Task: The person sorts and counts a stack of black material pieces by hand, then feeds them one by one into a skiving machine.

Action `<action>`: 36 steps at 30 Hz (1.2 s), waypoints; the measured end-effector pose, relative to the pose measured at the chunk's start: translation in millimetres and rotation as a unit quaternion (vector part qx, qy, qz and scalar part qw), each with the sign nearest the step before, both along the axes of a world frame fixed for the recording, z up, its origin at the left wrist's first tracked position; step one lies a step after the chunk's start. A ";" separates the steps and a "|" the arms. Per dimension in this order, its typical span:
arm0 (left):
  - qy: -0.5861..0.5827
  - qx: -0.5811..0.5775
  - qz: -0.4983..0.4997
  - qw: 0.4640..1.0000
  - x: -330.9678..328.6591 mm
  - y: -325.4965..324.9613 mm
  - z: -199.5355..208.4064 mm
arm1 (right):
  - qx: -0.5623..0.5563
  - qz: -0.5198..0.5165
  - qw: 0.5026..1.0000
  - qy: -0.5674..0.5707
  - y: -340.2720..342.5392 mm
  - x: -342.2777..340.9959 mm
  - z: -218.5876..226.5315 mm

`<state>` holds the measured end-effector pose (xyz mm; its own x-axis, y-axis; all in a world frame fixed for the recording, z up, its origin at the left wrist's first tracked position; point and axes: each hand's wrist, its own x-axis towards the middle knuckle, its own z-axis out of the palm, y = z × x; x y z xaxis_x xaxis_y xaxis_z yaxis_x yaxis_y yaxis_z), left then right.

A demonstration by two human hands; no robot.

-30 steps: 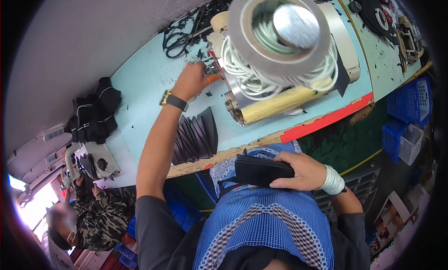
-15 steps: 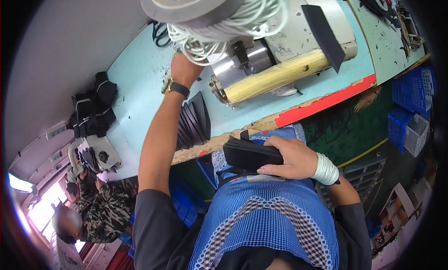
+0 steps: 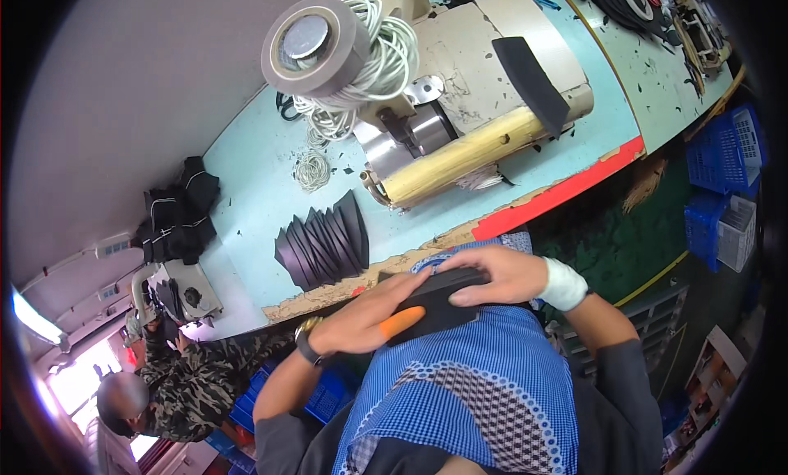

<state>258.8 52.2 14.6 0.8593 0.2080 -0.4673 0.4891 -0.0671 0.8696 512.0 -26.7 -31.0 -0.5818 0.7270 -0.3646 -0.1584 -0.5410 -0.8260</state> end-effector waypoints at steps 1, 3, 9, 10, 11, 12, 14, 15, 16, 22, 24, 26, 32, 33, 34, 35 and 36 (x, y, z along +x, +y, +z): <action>0.002 -0.004 0.000 1.000 -2.1 -2.8 2.6 | -0.096 -0.091 0.986 0.099 -10.5 -1.7 -3.8; -0.033 0.073 0.098 0.992 3.4 -12.0 10.2 | -0.054 -0.152 0.986 0.041 -11.2 -15.8 3.4; -0.003 0.117 0.276 0.954 19.1 42.0 -12.3 | -0.100 -0.268 0.946 0.155 25.7 -15.8 23.5; 0.048 0.077 0.261 0.961 13.2 57.2 -15.0 | -0.106 -0.268 0.945 0.152 29.9 -5.9 22.3; 0.052 0.063 0.264 0.961 9.6 68.7 -16.4 | -0.013 -0.217 0.975 -0.049 38.6 11.3 18.2; 0.055 0.048 0.262 0.962 6.6 80.3 -18.9 | 0.082 -0.156 0.953 -0.248 46.7 25.7 14.8; 0.049 0.026 0.252 0.966 0.0 97.8 -26.9 | 0.140 -0.197 0.923 -0.298 61.9 42.2 10.6; 0.055 -0.033 0.272 0.960 -1.3 102.9 -26.9 | 0.134 -0.198 0.922 -0.304 69.9 47.1 13.9; 0.061 -0.092 0.291 0.950 -4.0 107.3 -27.2 | 0.131 -0.198 0.923 -0.303 76.1 49.9 15.0; 0.036 0.067 0.234 0.969 4.2 106.5 -60.2 | 0.361 -0.157 0.793 -0.465 110.4 45.9 5.3; 0.044 0.123 0.194 0.972 17.0 107.2 -65.1 | 0.421 -0.141 0.736 -0.511 120.6 40.8 -0.8; 0.047 0.192 0.152 0.968 19.2 109.3 -68.2 | 0.371 -0.031 0.741 -0.559 117.4 42.9 4.0; 0.028 -0.140 0.293 0.945 -19.2 108.5 -57.6 | 0.200 -0.198 0.872 -0.401 80.8 83.3 37.9; 0.028 -0.139 0.293 0.946 -27.1 111.1 -63.9 | 0.189 -0.184 0.888 -0.376 82.3 87.2 39.5; -0.001 -0.042 0.227 0.973 -43.0 115.6 -75.9 | 0.190 -0.185 0.888 -0.376 84.8 88.5 39.7; -0.017 0.005 0.190 0.982 -42.6 117.8 -77.5 | 0.226 -0.136 0.893 -0.364 86.6 88.8 37.3; -0.035 0.055 0.156 0.986 -40.9 120.1 -77.7 | 0.261 -0.088 0.895 -0.351 88.2 88.9 35.0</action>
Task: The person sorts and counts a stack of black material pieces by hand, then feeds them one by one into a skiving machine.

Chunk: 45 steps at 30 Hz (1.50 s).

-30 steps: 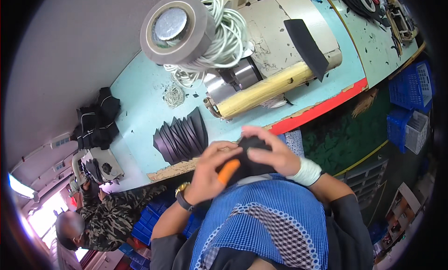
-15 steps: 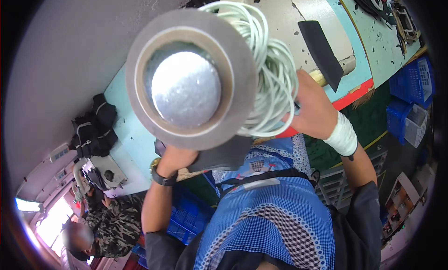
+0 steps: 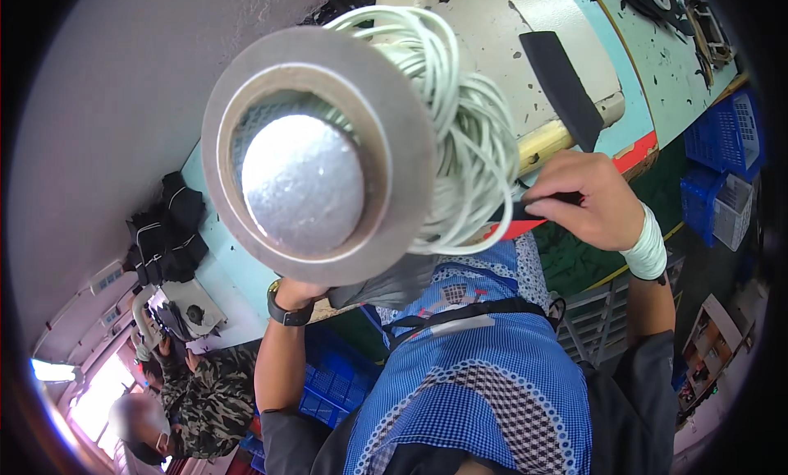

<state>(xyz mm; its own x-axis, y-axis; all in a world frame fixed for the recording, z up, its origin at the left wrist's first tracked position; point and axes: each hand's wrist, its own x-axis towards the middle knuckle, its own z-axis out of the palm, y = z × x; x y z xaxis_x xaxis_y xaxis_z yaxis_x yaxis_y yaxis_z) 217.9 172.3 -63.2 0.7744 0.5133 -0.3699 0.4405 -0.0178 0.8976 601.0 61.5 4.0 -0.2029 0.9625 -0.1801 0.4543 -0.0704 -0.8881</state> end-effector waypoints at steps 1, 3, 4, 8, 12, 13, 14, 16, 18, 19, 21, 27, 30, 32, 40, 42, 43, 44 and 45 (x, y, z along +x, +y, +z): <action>0.032 -0.036 0.033 0.998 2.6 -0.2 3.8 | -0.016 0.009 1.000 0.024 0.8 0.1 -2.3; 0.057 -0.069 0.079 0.993 26.6 -1.6 9.7 | 0.069 0.003 0.997 -0.021 8.9 -15.5 -10.8; 0.068 -0.088 0.101 0.989 39.5 -2.8 12.1 | 0.151 -0.001 0.986 -0.066 14.4 -24.6 -16.9; 0.136 -0.095 -0.030 0.986 69.8 8.7 18.0 | 0.078 -0.015 0.972 -0.223 14.8 -39.1 -26.0; -0.072 -0.286 0.101 0.950 15.8 -0.1 9.5 | 0.035 -0.225 0.974 -0.021 -11.1 -34.1 -9.0; -0.015 -0.214 0.078 0.974 5.8 1.3 10.9 | -0.027 -0.198 0.977 -0.072 -14.4 -22.9 2.7; 0.037 -0.140 0.043 0.989 1.1 6.9 12.4 | 0.013 -0.169 0.985 -0.043 -23.4 -10.3 -9.2; 0.048 -0.083 0.073 0.993 9.8 -0.4 22.6 | -0.060 -0.046 0.997 -0.022 -11.0 5.2 1.9; 0.055 -0.026 0.096 0.994 26.3 -3.7 28.6 | -0.009 -0.018 1.000 0.002 -0.7 1.7 -3.9; 0.078 -0.079 0.095 0.989 36.0 -0.3 30.5 | 0.044 0.012 0.999 0.029 6.0 -4.5 -7.4; 0.127 -0.077 0.023 0.989 66.6 11.0 33.3 | 0.126 -0.008 0.990 -0.065 21.8 -26.2 -24.0; 0.048 -0.131 0.080 0.987 33.8 2.7 -5.4 | 0.084 -0.122 0.980 -0.129 -7.2 -36.1 -20.5; -0.028 -0.201 0.131 0.970 8.7 -0.6 -2.9 | -0.027 -0.182 0.983 -0.014 -14.4 -16.5 -3.5; 0.072 -0.060 0.130 0.987 7.1 1.5 0.8 | -0.100 -0.112 0.988 -0.017 -6.4 0.5 -2.1; 0.080 0.124 -0.060 0.987 78.6 4.3 9.0 | 0.095 -0.032 0.978 -0.184 10.9 -36.3 -15.6; 0.109 0.049 0.014 0.993 70.0 -8.4 25.9 | 0.017 -0.112 0.987 -0.110 -6.5 -31.0 -9.4; 0.121 0.015 0.059 0.991 65.0 -14.9 36.2 | 0.057 -0.180 0.980 -0.067 -9.6 -28.5 -1.3; 0.093 0.025 0.133 0.986 70.4 -32.8 32.0 | 0.125 -0.216 0.959 -0.133 -14.2 -22.3 4.9; 0.147 0.014 0.111 0.983 48.7 -41.6 30.2 | 0.154 -0.248 0.936 -0.196 -12.1 -16.0 17.8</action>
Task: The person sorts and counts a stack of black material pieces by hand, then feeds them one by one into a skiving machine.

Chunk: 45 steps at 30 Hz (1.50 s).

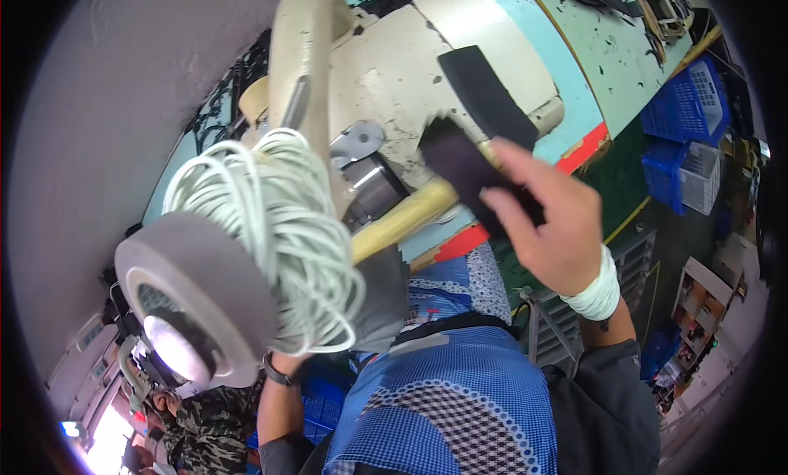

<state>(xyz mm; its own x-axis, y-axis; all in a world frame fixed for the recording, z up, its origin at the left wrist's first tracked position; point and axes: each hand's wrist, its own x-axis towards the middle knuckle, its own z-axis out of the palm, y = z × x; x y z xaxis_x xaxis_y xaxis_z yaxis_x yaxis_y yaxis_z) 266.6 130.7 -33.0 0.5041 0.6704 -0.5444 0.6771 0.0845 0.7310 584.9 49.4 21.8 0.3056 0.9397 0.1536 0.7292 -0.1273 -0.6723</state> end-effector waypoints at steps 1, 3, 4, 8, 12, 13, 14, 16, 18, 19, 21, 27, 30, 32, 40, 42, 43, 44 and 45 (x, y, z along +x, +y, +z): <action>-0.037 -0.001 0.003 0.999 5.5 -11.7 9.8 | 0.022 -0.036 0.997 -0.066 5.7 2.5 6.3; -0.117 -0.012 -0.004 0.993 21.7 -32.1 29.6 | 0.091 -0.059 0.962 -0.251 25.3 14.1 -19.4; -0.107 -0.053 -0.095 0.988 21.5 -33.3 35.7 | 0.038 -0.065 0.967 -0.245 31.1 11.9 -38.5; -0.091 -0.080 -0.148 0.982 18.7 -37.0 71.3 | 0.108 -0.053 0.972 -0.204 18.5 -3.3 -48.5; -0.123 -0.036 -0.132 0.983 21.4 -45.9 84.7 | 0.059 0.040 0.994 -0.084 -15.9 -28.0 -53.5; -0.121 -0.034 -0.128 0.984 20.9 -47.5 77.4 | 0.069 0.053 0.995 -0.057 -19.4 -35.0 -52.0; -0.126 -0.007 -0.103 0.987 18.1 -50.6 63.9 | 0.078 0.066 0.994 -0.029 -20.7 -39.1 -51.6; -0.111 0.032 -0.042 0.992 21.2 -46.1 56.5 | 0.057 0.094 0.994 0.015 -18.3 -35.4 -38.7; -0.062 0.017 -0.023 0.998 17.6 -28.0 47.4 | 0.030 0.121 0.988 0.086 -18.6 -32.4 -41.0; -0.048 -0.008 -0.005 0.999 14.8 -19.1 43.4 | 0.013 0.117 0.990 0.082 -17.0 -29.2 -34.6; -0.051 -0.031 0.005 0.998 8.2 -2.9 32.4 | 0.018 0.133 0.990 0.046 -9.5 -19.3 -36.7; -0.064 -0.115 0.033 0.991 -24.1 23.8 17.8 | -0.042 0.180 0.976 0.115 14.8 -16.3 -41.4; -0.076 -0.071 0.031 0.994 -44.8 20.8 0.2 | -0.063 0.203 0.973 0.089 24.3 -17.1 -39.3; -0.084 -0.037 0.031 0.995 -56.7 21.0 -1.6 | -0.055 0.210 0.974 0.065 30.2 -18.6 -39.5; -0.055 0.150 -0.203 0.966 3.8 38.9 -22.2 | -0.103 0.211 0.970 -0.072 41.2 -30.6 -46.0; -0.025 0.213 -0.205 0.955 -1.0 36.1 -32.8 | -0.096 0.183 0.978 -0.029 20.8 -16.9 -42.4; -0.022 0.209 -0.203 0.956 -13.1 34.4 -40.0 | -0.089 0.153 0.984 0.014 10.8 -8.5 -39.2; -0.084 0.014 -0.048 0.995 -38.5 28.5 -22.8 | -0.110 0.141 0.976 0.123 7.8 -1.2 -23.3; -0.165 -0.194 0.095 0.962 -50.9 27.4 -26.5 | -0.147 0.102 0.960 0.215 -0.4 6.6 -13.3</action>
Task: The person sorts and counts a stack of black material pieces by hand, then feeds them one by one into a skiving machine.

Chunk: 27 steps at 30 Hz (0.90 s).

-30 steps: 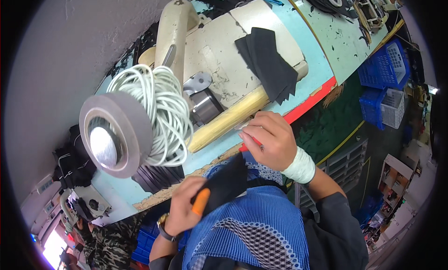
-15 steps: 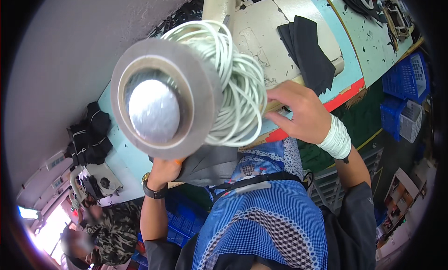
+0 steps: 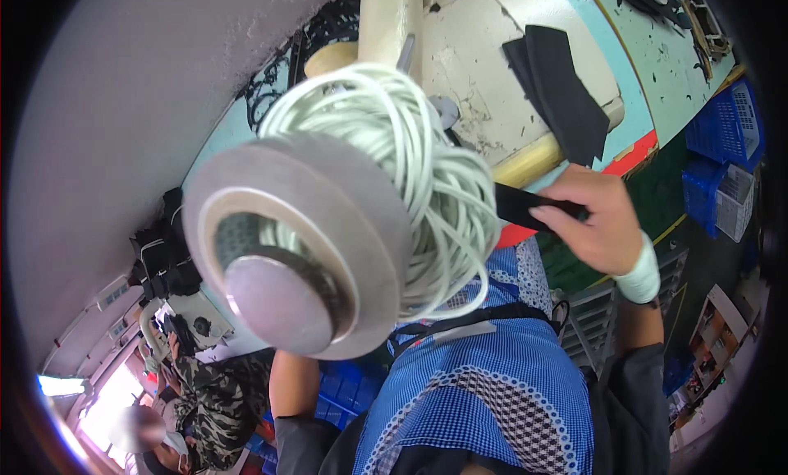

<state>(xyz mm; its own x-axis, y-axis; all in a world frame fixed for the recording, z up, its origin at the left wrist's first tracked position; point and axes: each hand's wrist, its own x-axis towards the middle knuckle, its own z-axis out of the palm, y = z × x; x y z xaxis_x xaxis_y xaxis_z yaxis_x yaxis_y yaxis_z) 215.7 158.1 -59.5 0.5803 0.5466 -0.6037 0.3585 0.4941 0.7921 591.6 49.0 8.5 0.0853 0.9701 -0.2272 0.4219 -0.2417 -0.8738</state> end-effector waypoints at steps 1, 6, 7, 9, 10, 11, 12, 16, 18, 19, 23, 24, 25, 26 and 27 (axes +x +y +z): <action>0.035 0.015 0.015 0.999 -9.5 -3.0 -4.9 | -0.010 -0.011 0.998 0.058 -4.9 4.3 3.0; 0.111 0.247 -0.096 0.958 -2.9 0.1 5.0 | -0.034 0.123 0.988 0.091 8.0 10.3 -5.5; 0.089 0.198 -0.057 0.975 4.0 -4.4 5.7 | 0.035 0.141 0.987 0.070 15.4 0.5 -12.7; 0.107 0.130 -0.142 0.975 47.5 13.2 28.0 | 0.132 0.160 0.978 -0.026 25.5 -18.7 -33.0; 0.107 0.131 -0.141 0.975 61.3 14.4 21.8 | 0.133 0.161 0.978 -0.026 28.6 -24.3 -30.5; 0.116 0.206 -0.181 0.955 73.0 12.7 14.0 | 0.082 0.164 0.976 -0.115 29.6 -29.1 -27.0; 0.122 0.281 -0.220 0.926 77.7 12.2 5.8 | 0.030 0.164 0.965 -0.204 29.3 -31.2 -24.4; 0.021 0.136 -0.024 0.990 14.2 -2.6 -13.1 | 0.057 -0.053 0.992 -0.095 -4.0 -24.1 -7.7; 0.062 0.020 -0.020 0.998 30.7 5.0 21.9 | 0.040 -0.044 0.997 -0.052 -21.6 -5.0 4.7; 0.071 0.043 -0.051 0.995 20.5 6.6 20.4 | 0.014 0.029 0.998 -0.046 -22.6 8.4 10.9; 0.029 0.134 -0.122 0.983 15.2 18.0 -18.2 | 0.036 0.103 0.994 0.026 -15.0 18.5 -1.6; 0.033 0.137 -0.121 0.983 28.1 17.4 -2.6 | 0.040 0.104 0.993 0.029 -4.5 12.9 -10.8; 0.061 0.085 -0.116 0.988 48.6 14.1 10.1 | 0.115 0.131 0.985 -0.016 9.3 6.9 -20.3; 0.094 0.035 -0.101 0.990 64.1 10.1 23.4 | 0.160 0.154 0.974 -0.032 19.8 -3.6 -24.2; 0.086 0.155 -0.146 0.973 77.8 10.3 25.8 | 0.203 0.171 0.963 -0.049 27.8 -13.6 -28.1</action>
<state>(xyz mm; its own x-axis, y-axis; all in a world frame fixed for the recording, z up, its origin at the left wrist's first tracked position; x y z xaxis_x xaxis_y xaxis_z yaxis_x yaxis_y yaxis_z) 293.5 168.4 -33.7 0.6435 0.5444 -0.5381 0.5885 0.0976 0.8026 578.0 76.8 -19.6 -0.2538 0.9522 0.1701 0.5013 0.2799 -0.8188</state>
